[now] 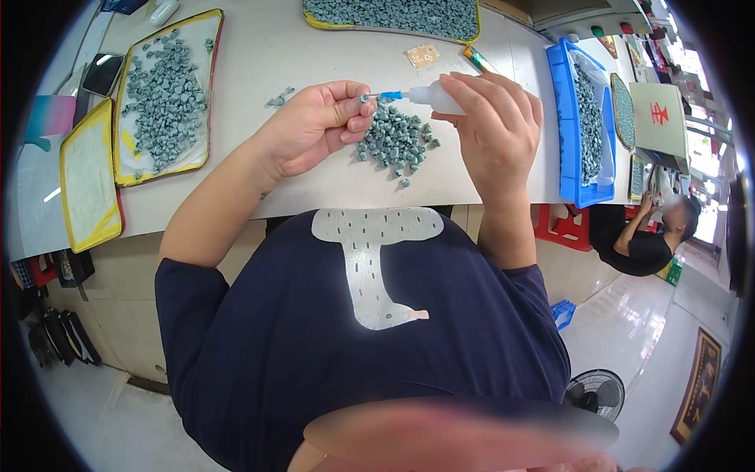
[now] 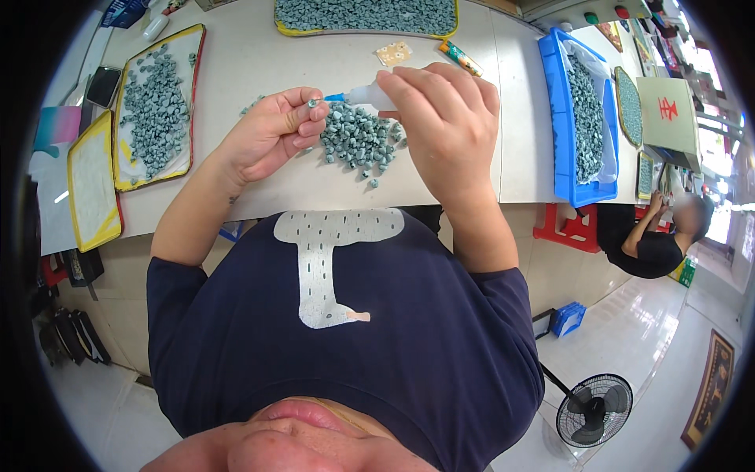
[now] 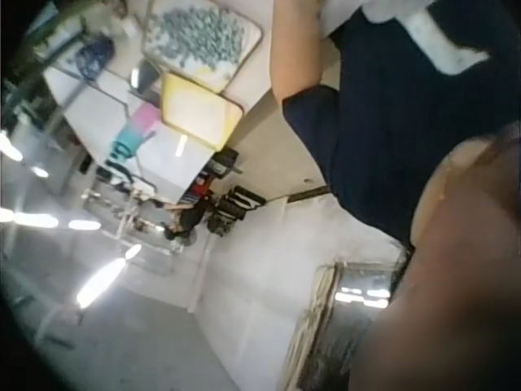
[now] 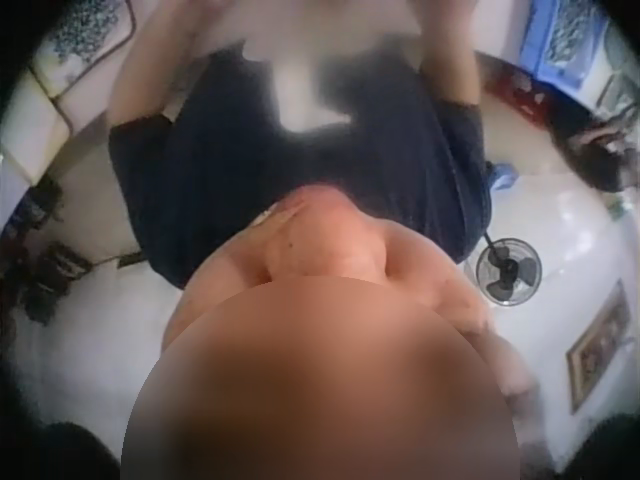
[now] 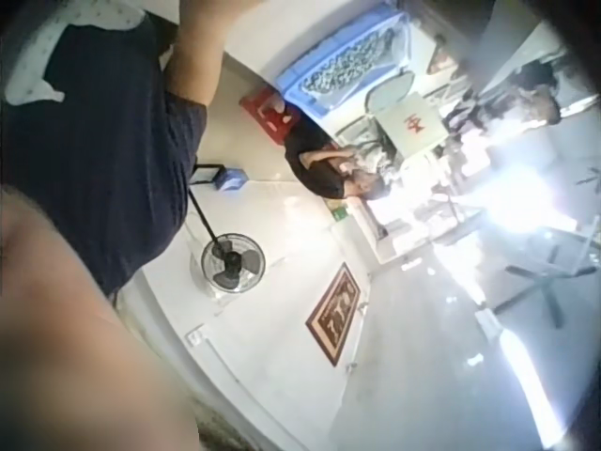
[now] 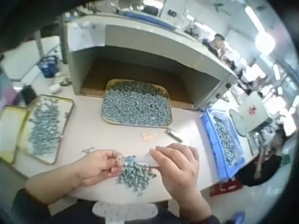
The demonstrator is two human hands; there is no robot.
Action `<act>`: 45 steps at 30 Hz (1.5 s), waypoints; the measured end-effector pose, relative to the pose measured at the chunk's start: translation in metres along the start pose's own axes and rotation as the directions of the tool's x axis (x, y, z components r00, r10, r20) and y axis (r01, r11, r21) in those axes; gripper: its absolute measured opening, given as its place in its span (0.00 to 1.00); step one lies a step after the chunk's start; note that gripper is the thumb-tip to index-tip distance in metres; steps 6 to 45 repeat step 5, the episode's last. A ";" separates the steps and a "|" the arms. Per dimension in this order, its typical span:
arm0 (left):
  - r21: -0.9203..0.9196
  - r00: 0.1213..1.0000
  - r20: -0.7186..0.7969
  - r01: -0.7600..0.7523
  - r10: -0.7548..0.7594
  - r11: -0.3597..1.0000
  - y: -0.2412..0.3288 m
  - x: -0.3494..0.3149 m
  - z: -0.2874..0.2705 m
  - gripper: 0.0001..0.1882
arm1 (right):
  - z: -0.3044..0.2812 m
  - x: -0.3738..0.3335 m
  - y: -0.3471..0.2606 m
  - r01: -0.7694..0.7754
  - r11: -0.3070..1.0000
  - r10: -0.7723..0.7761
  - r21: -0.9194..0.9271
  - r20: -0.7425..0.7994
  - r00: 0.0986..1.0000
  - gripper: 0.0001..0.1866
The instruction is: Assembling small plastic components using a glue bottle at a workstation.
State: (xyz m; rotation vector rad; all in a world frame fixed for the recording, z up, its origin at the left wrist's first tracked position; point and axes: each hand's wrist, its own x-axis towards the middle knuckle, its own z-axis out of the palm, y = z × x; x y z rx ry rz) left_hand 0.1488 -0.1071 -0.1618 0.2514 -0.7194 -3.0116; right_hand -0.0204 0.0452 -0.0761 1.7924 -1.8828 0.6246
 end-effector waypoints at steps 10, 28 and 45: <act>0.055 0.998 -0.057 -0.031 0.034 0.998 0.000 0.005 0.002 0.07 | 0.007 -0.016 0.010 -0.376 0.866 0.390 0.329 0.025 0.921 0.16; 0.055 0.998 -0.057 -0.031 0.034 0.998 0.000 0.005 0.002 0.07 | 0.007 -0.016 0.010 -0.376 0.866 0.390 0.329 0.025 0.921 0.16; 0.055 0.998 -0.057 -0.031 0.034 0.998 0.000 0.005 0.002 0.07 | 0.007 -0.016 0.010 -0.376 0.866 0.390 0.329 0.025 0.921 0.16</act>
